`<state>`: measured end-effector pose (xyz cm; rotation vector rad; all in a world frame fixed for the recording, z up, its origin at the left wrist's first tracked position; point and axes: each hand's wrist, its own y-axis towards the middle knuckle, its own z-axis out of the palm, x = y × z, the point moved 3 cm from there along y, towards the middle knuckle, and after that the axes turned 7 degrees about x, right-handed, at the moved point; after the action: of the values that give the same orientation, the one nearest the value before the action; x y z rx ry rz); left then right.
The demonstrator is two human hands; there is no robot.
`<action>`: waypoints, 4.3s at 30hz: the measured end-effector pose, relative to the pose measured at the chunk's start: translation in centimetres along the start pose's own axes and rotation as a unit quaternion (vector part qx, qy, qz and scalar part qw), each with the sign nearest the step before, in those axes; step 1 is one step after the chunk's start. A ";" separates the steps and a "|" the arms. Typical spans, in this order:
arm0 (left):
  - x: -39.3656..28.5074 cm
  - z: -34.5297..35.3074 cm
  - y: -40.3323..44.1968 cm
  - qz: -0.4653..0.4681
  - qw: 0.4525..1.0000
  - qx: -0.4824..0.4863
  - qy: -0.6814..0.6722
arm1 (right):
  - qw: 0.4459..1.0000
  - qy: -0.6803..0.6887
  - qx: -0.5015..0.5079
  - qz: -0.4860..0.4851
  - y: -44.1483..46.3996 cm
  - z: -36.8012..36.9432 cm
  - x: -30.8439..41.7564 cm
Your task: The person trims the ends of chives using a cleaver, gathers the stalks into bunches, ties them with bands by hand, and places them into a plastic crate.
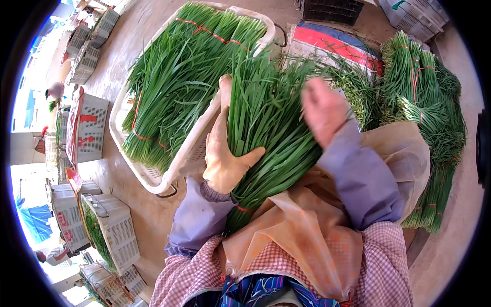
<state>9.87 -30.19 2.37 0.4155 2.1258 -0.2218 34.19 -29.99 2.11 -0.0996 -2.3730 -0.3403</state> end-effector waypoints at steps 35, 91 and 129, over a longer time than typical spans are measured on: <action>0.9 -1.8 -1.1 -0.149 0.935 -0.025 -0.321 | 0.949 0.010 0.289 -0.127 -8.4 0.2 3.9; -0.9 -4.9 -4.8 -0.091 0.939 0.234 0.236 | 0.908 0.051 0.312 -0.275 -5.6 9.4 11.7; 0.9 -6.9 6.5 0.072 0.873 0.416 0.243 | 0.958 0.119 0.224 -0.134 -2.9 8.5 10.0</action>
<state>6.57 -21.79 5.39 1.2334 2.3774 -1.0586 20.78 -30.73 2.30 0.4541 -2.1653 0.0649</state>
